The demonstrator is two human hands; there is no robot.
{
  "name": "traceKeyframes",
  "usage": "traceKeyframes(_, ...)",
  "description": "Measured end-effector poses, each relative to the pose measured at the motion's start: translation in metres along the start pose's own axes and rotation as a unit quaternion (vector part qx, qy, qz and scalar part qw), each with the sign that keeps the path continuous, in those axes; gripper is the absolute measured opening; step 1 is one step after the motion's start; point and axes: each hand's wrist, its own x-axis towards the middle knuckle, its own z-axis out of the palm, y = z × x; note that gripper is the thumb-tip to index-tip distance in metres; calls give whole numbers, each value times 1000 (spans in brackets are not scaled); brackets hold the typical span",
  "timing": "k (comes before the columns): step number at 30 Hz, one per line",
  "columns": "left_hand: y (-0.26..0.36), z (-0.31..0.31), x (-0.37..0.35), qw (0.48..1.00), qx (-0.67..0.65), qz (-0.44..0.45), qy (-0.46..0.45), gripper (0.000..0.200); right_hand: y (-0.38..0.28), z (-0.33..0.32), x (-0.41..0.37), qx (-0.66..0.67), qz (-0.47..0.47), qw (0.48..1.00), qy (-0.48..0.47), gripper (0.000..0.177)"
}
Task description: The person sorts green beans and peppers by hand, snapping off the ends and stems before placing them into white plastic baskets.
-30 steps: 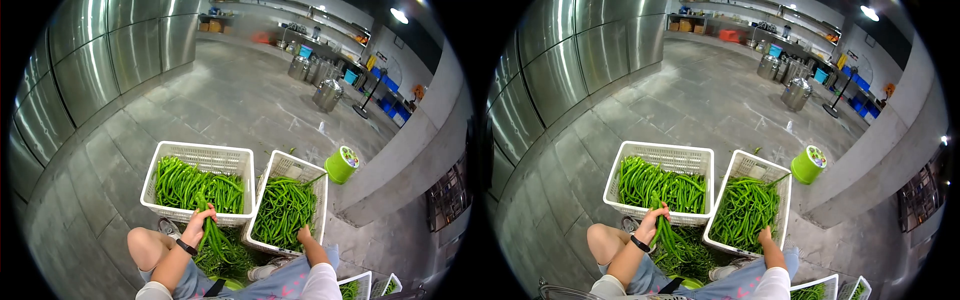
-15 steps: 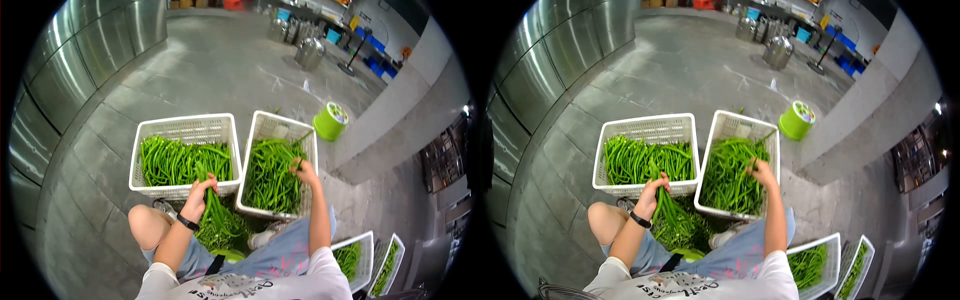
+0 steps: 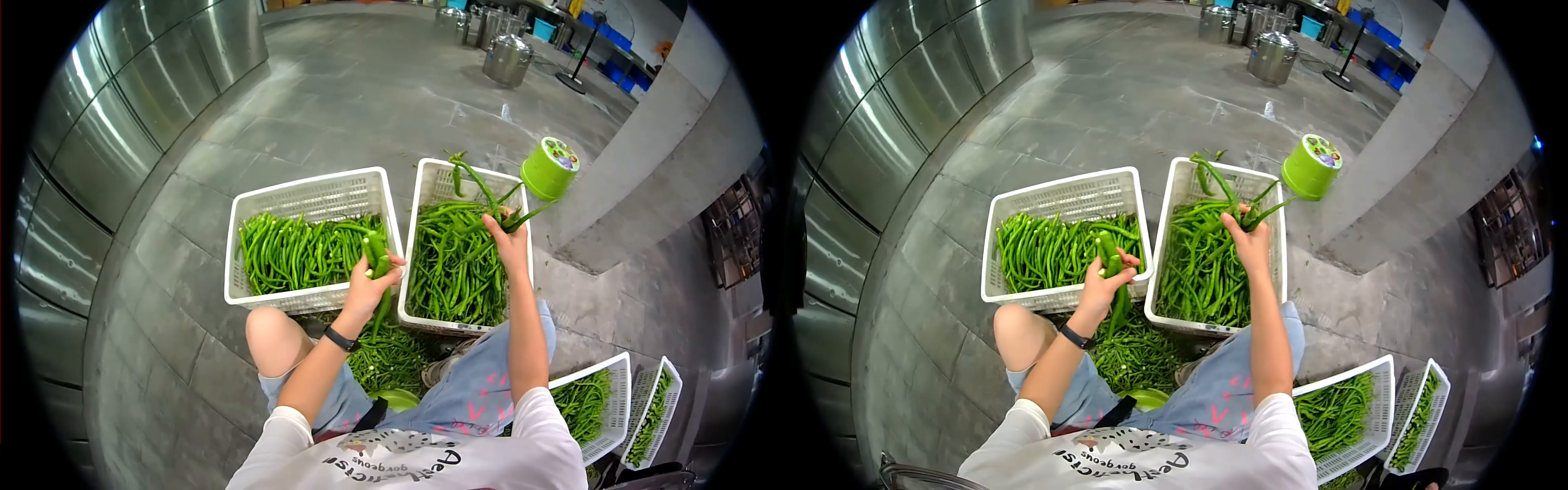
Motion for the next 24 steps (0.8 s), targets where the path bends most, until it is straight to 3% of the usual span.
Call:
traceKeyframes(2, -2, 2, 2, 1000, 18, 4, 1, 27, 7, 3, 5, -2, -40, 999, 22, 20)
traceKeyframes(4, 2, 4, 4, 1000, -1, -11, -2, 25, 5, 1, 7, 36, 55, 998, -1, 18)
traceKeyframes(6, 4, 4, 6, 1000, -11, -23, 6, 22, -2, 4, 5, 130, 63, 989, -15, 18)
traceKeyframes(11, -2, 4, 12, 999, -24, -19, 17, 21, -14, 2, -1, 163, 111, 980, -14, 18)
traceKeyframes(16, -5, 9, 11, 999, 49, 6, 0, 22, -17, 1, -8, 183, 177, 967, -30, 17)
traceKeyframes(21, -2, 24, 14, 977, 185, 85, -61, 36, -40, 25, -35, 39, 67, 987, -144, 20)
traceKeyframes(24, -16, 33, 17, 977, 187, 85, -57, 35, -35, 49, -54, -51, -75, 975, -205, 21)
